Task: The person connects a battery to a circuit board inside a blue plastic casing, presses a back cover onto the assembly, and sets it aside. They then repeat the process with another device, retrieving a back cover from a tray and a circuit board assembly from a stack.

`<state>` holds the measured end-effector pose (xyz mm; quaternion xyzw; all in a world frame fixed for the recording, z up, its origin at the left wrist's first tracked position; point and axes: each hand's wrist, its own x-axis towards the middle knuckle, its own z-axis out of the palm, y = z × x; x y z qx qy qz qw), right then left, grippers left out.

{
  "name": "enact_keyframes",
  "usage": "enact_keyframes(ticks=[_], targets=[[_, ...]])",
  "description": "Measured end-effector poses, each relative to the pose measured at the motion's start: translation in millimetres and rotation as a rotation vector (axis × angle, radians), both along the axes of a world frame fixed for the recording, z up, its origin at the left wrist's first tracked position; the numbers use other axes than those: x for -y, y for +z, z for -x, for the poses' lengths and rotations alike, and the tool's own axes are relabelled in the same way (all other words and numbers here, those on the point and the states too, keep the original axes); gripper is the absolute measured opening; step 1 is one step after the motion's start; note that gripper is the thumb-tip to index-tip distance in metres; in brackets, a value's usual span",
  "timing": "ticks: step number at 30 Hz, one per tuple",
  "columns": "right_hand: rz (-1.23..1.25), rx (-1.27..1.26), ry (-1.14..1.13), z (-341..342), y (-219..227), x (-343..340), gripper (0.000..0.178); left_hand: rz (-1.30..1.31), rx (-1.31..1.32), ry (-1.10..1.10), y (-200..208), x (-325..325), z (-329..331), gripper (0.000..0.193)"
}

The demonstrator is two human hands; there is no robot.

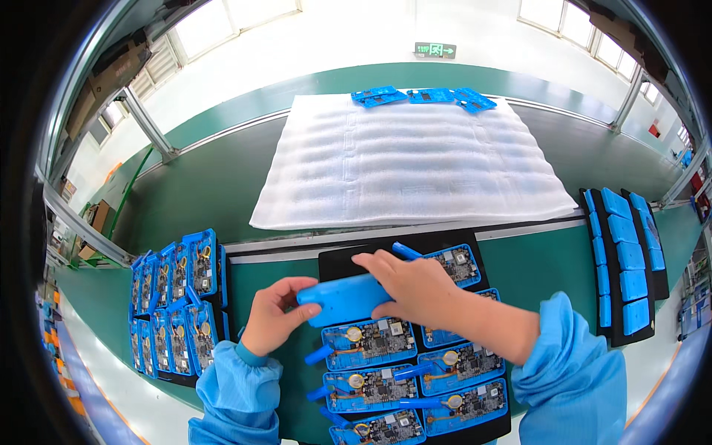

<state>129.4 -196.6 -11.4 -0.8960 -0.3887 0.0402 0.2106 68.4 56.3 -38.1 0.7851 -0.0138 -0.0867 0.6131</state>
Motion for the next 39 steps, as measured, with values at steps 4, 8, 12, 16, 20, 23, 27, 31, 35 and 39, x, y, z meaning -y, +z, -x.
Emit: enact_keyframes(ticks=[4,8,12,16,20,23,27,31,35,39], targets=[[-0.117,0.127,0.088,10,-7,7,0.034,-0.144,0.212,-0.031,9,8,12,0.034],[-0.122,0.171,0.089,21,-3,6,0.025,-0.191,0.298,-0.026,9,6,19,0.031],[-0.194,0.211,0.058,28,-9,5,0.023,-0.220,0.369,-0.018,10,9,21,0.030],[-0.164,0.247,0.111,22,-3,9,0.023,-0.227,0.344,-0.083,15,7,20,0.032],[0.101,0.273,0.226,14,30,-6,0.024,-0.187,0.279,-0.083,20,3,22,0.038],[0.039,0.297,0.260,19,25,-34,0.025,-0.248,0.420,-0.132,12,-3,26,0.038],[-0.073,0.335,0.320,23,8,-51,0.027,-0.217,0.462,-0.097,5,-3,29,0.035],[-0.118,0.321,0.285,27,7,-51,0.023,-0.275,0.512,-0.116,8,-3,31,0.034],[-0.118,0.329,0.255,30,7,-51,0.022,-0.296,0.547,-0.106,5,-3,33,0.033],[-0.059,0.276,0.315,18,12,-39,0.038,-0.272,0.559,-0.110,1,-1,30,0.032]])
